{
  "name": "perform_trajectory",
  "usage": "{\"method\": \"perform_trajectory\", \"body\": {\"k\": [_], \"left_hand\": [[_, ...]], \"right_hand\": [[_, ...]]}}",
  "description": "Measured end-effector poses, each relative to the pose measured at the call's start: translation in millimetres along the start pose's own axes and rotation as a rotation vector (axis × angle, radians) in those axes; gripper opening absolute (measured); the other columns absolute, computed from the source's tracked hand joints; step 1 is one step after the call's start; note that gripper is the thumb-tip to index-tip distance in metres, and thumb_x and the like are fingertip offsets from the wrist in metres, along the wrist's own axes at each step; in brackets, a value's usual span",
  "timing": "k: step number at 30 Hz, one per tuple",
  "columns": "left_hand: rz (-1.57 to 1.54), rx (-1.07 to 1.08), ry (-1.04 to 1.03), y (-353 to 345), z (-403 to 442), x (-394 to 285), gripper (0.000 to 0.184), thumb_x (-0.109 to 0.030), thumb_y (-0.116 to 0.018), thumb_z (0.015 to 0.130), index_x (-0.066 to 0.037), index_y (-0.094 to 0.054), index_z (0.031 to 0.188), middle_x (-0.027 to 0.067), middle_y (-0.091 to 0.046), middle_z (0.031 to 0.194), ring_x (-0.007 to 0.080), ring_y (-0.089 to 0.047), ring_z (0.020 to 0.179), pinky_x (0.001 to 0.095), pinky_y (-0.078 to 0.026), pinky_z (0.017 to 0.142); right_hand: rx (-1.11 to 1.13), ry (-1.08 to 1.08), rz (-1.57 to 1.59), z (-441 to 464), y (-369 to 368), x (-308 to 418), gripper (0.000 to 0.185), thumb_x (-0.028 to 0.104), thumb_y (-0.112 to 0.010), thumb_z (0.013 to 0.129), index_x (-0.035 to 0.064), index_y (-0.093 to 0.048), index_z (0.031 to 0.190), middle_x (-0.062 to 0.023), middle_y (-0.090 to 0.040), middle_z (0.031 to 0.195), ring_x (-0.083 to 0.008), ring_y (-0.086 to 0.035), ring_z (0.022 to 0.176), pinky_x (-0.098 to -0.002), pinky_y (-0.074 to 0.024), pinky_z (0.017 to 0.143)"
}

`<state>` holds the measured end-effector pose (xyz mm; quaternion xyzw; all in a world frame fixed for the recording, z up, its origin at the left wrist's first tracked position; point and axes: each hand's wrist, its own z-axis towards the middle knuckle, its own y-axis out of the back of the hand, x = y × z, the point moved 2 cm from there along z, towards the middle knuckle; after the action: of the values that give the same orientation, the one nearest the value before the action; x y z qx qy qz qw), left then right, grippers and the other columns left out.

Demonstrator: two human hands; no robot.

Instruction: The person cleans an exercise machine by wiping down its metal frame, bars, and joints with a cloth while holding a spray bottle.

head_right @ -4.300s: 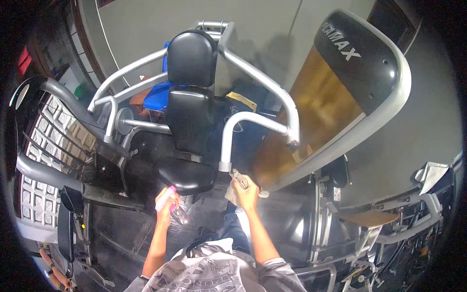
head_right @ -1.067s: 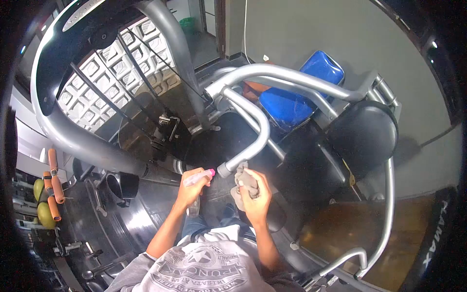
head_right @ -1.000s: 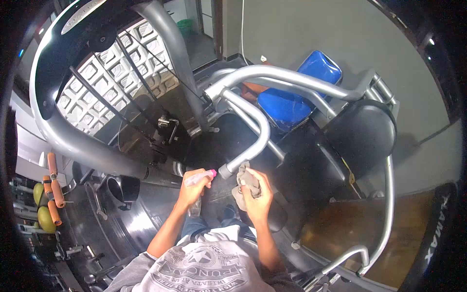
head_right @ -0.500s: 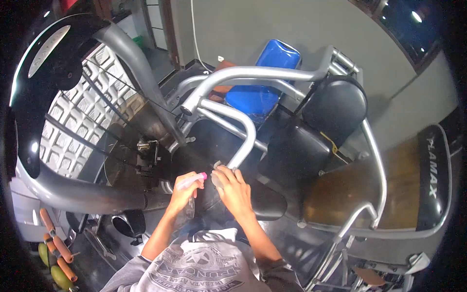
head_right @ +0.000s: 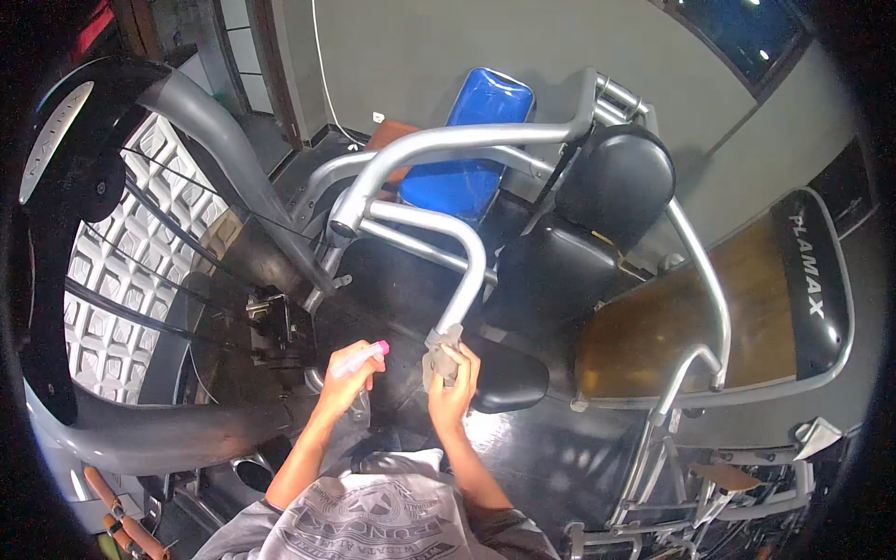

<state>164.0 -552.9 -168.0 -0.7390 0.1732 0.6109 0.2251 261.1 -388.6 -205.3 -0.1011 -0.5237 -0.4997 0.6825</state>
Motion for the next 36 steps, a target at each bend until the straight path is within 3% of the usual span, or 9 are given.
{"method": "perform_trajectory", "body": {"k": [6, 13, 15, 18, 23, 25, 29, 33, 36], "left_hand": [[0.008, 0.006, 0.008, 11, 2, -1, 0.012, -0.012, -0.065, 0.088, -0.002, -0.067, 0.083, 0.0027, -0.063, 0.076, 0.008, -0.054, 0.053, 0.0232, -0.04, 0.048], [0.061, -0.003, 0.011, 17, 2, -14, 0.011, -0.01, -0.065, 0.087, -0.001, -0.066, 0.08, 0.0028, -0.062, 0.076, 0.0089, -0.054, 0.054, 0.0244, -0.042, 0.05], [0.031, -0.004, -0.034, 18, 4, -8, 0.007, -0.01, -0.067, 0.089, -0.004, -0.069, 0.091, -0.0008, -0.065, 0.073, 0.0037, -0.054, 0.056, 0.0212, -0.043, 0.05], [0.044, 0.029, -0.035, 19, 5, -5, 0.007, -0.009, -0.067, 0.089, -0.003, -0.069, 0.091, 0.0001, -0.066, 0.074, 0.0041, -0.055, 0.055, 0.0213, -0.043, 0.05], [0.037, 0.058, -0.015, 21, 5, -6, 0.007, -0.009, -0.066, 0.088, -0.002, -0.068, 0.09, 0.0012, -0.067, 0.074, 0.0052, -0.055, 0.054, 0.0216, -0.043, 0.049], [0.033, 0.052, -0.022, 24, 6, -7, 0.008, -0.009, -0.066, 0.088, -0.002, -0.068, 0.09, 0.0013, -0.067, 0.074, 0.0056, -0.055, 0.053, 0.0217, -0.042, 0.048], [0.044, -0.003, -0.047, 33, 2, -15, 0.007, -0.008, -0.065, 0.088, -0.001, -0.068, 0.088, 0.0019, -0.065, 0.076, 0.0061, -0.055, 0.054, 0.0219, -0.042, 0.049], [0.014, -0.042, -0.04, 39, 1, -15, 0.008, -0.006, -0.065, 0.087, 0.0, -0.068, 0.084, 0.0024, -0.064, 0.08, 0.0069, -0.054, 0.056, 0.0228, -0.043, 0.05], [-0.013, -0.056, 0.006, 37, 1, -17, 0.009, -0.006, -0.065, 0.086, 0.001, -0.068, 0.082, 0.0027, -0.065, 0.083, 0.0076, -0.055, 0.056, 0.0234, -0.043, 0.05]], "right_hand": [[-0.238, -0.359, 0.213, -26, -35, -6, 0.031, 0.01, -0.054, 0.102, 0.0021, -0.052, 0.132, -0.0111, -0.057, 0.131, -0.0229, -0.054, 0.122, -0.0355, -0.0396, 0.107], [-0.263, -0.888, 0.955, -14, -32, -8, 0.045, 0.027, -0.054, 0.104, 0.0059, -0.047, 0.144, -0.0085, -0.058, 0.133, -0.0206, -0.057, 0.12, -0.0347, -0.0461, 0.102], [-0.152, -0.978, 0.979, -5, -17, -24, 0.045, 0.026, -0.05, 0.105, 0.0072, -0.047, 0.145, -0.0075, -0.06, 0.132, -0.0204, -0.061, 0.115, -0.0355, -0.0512, 0.097], [0.383, -1.025, 1.163, 13, -4, -46, 0.046, 0.028, -0.043, 0.103, 0.0074, -0.048, 0.145, -0.0111, -0.066, 0.12, -0.0196, -0.066, 0.092, -0.0355, -0.0569, 0.082], [0.499, -1.219, 1.317, 29, -29, -67, 0.043, 0.031, -0.045, 0.101, 0.0061, -0.056, 0.134, -0.0177, -0.065, 0.11, -0.0283, -0.06, 0.076, -0.038, -0.0543, 0.068], [0.646, -1.121, 1.692, 29, -46, -69, 0.04, 0.032, -0.046, 0.101, 0.0054, -0.059, 0.127, -0.0171, -0.065, 0.104, -0.0289, -0.059, 0.075, -0.0377, -0.0537, 0.067], [0.437, -1.092, 1.462, 16, -35, -61, 0.045, 0.034, -0.034, 0.104, 0.0071, -0.055, 0.133, -0.0172, -0.064, 0.107, -0.0282, -0.061, 0.083, -0.0398, -0.0553, 0.074], [0.374, -1.141, 1.128, 6, -13, -60, 0.045, 0.04, -0.038, 0.107, 0.0062, -0.061, 0.127, -0.0085, -0.068, 0.104, -0.0193, -0.065, 0.085, -0.0357, -0.0557, 0.077], [0.382, -0.946, 0.792, 11, 20, -34, 0.04, 0.03, -0.043, 0.106, 0.0025, -0.057, 0.131, -0.0083, -0.067, 0.112, -0.0188, -0.067, 0.084, -0.0295, -0.055, 0.079]]}}
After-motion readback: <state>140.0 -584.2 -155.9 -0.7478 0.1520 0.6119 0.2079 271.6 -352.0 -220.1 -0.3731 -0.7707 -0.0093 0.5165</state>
